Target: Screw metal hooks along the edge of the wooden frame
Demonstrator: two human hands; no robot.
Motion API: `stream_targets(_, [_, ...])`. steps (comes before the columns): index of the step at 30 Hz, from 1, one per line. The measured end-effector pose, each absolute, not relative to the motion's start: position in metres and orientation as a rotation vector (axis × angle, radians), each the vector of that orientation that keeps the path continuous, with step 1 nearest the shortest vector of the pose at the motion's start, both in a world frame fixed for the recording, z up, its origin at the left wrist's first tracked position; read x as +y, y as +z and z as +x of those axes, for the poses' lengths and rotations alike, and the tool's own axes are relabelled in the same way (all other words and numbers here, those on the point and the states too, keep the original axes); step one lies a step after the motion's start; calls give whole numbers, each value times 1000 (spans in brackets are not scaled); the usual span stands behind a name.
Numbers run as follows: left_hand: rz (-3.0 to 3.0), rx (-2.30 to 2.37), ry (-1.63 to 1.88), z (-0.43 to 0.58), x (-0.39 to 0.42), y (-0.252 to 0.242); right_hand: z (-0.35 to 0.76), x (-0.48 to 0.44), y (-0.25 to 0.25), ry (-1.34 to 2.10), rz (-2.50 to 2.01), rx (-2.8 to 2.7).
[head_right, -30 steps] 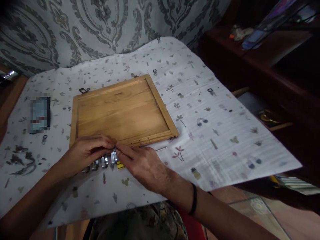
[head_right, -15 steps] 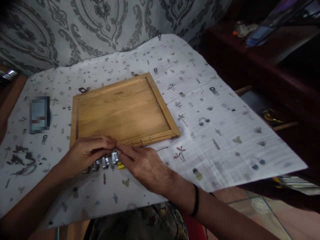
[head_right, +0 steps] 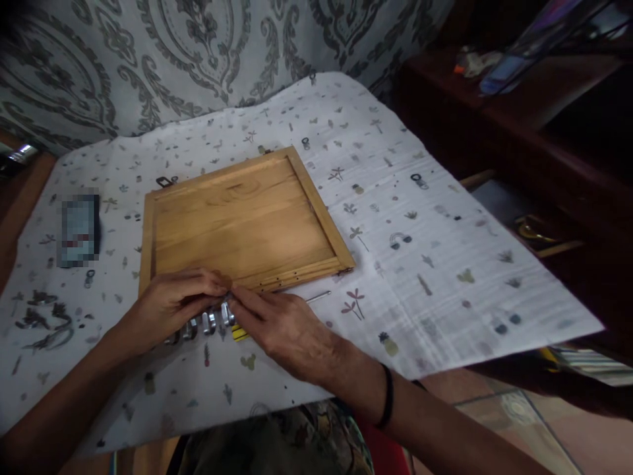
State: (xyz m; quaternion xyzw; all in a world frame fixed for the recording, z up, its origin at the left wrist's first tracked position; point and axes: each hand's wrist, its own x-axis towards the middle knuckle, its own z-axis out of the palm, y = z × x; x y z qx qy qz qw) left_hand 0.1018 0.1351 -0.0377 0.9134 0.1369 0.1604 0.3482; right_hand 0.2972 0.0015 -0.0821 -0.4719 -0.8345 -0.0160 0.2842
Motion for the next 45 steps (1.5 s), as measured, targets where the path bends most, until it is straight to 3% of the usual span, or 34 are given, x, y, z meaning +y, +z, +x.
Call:
stream_targets(25, [2652,97,565,103,133,-33,295,2,-82,-54,-1293,-2240])
stream_targets(45, [2558,469,448,84,133,-29,295,2,-81,-29,-1321,-2243])
